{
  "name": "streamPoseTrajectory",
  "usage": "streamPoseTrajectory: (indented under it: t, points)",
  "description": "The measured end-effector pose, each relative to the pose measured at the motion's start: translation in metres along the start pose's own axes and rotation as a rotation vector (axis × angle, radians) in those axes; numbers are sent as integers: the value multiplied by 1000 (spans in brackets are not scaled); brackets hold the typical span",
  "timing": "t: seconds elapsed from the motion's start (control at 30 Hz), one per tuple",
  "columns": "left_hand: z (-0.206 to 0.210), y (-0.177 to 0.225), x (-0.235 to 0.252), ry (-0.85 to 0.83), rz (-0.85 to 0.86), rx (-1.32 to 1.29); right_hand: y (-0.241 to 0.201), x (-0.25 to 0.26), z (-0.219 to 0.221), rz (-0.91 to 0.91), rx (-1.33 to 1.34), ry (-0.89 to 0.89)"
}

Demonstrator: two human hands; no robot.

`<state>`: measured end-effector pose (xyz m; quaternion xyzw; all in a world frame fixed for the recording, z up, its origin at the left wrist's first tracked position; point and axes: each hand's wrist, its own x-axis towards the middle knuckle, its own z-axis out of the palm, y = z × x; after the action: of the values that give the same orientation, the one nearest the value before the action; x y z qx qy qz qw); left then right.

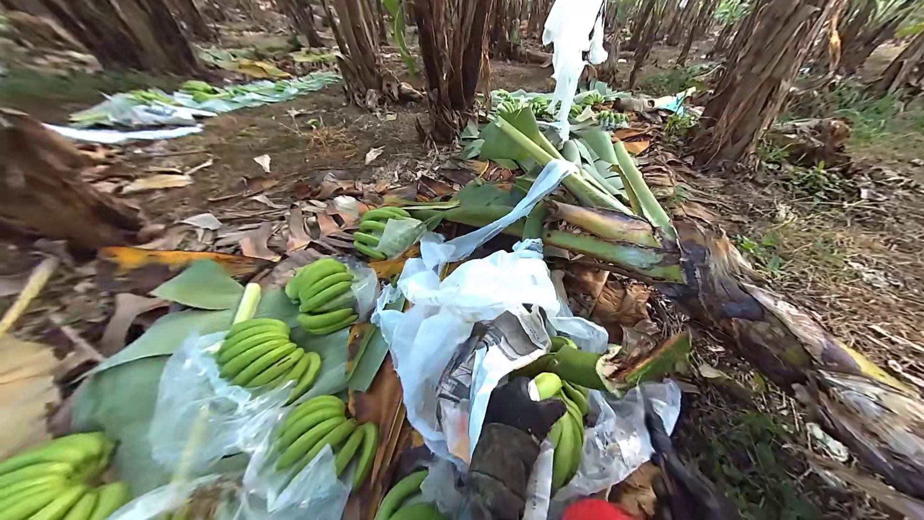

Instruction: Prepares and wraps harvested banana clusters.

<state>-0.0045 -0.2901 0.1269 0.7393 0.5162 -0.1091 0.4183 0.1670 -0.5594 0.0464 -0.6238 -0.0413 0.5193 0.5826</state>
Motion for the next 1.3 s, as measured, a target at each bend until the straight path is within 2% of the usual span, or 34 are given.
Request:
streamPoseTrajectory:
  t: [0.2, 0.4, 0.5, 0.6, 0.77, 0.93, 1.13, 1.2, 1.23, 1.3]
  points:
    - [22, -21, -8, 46, -56, -127, 14, 81, 37, 92, -48, -192]
    - [29, -26, 11, 129, -124, -234, 4, 120, 75, 117, -194, -151]
    - [38, -32, 21, 185, -159, -318, -4, 114, 95, 123, -176, -131]
    - [35, -26, 21, 188, -179, -292, -1, 94, 104, 86, -53, -187]
    - [46, -8, 17, 185, -175, -267, -11, 71, 105, 190, 109, -133]
    - [49, 4, 13, 149, -187, -215, -22, 55, 103, 251, 210, -186]
    - [51, 13, 9, 101, -97, -160, -57, 43, 113, 381, 559, -170]
    - [54, 18, 6, 64, -73, -133, -62, 31, 111, 342, 585, -194]
    - [50, 24, 2, 42, -50, -114, -75, 17, 110, 253, 589, -269]
    - [38, 33, -3, -14, -9, -123, -121, -25, 108, -123, 507, -376]
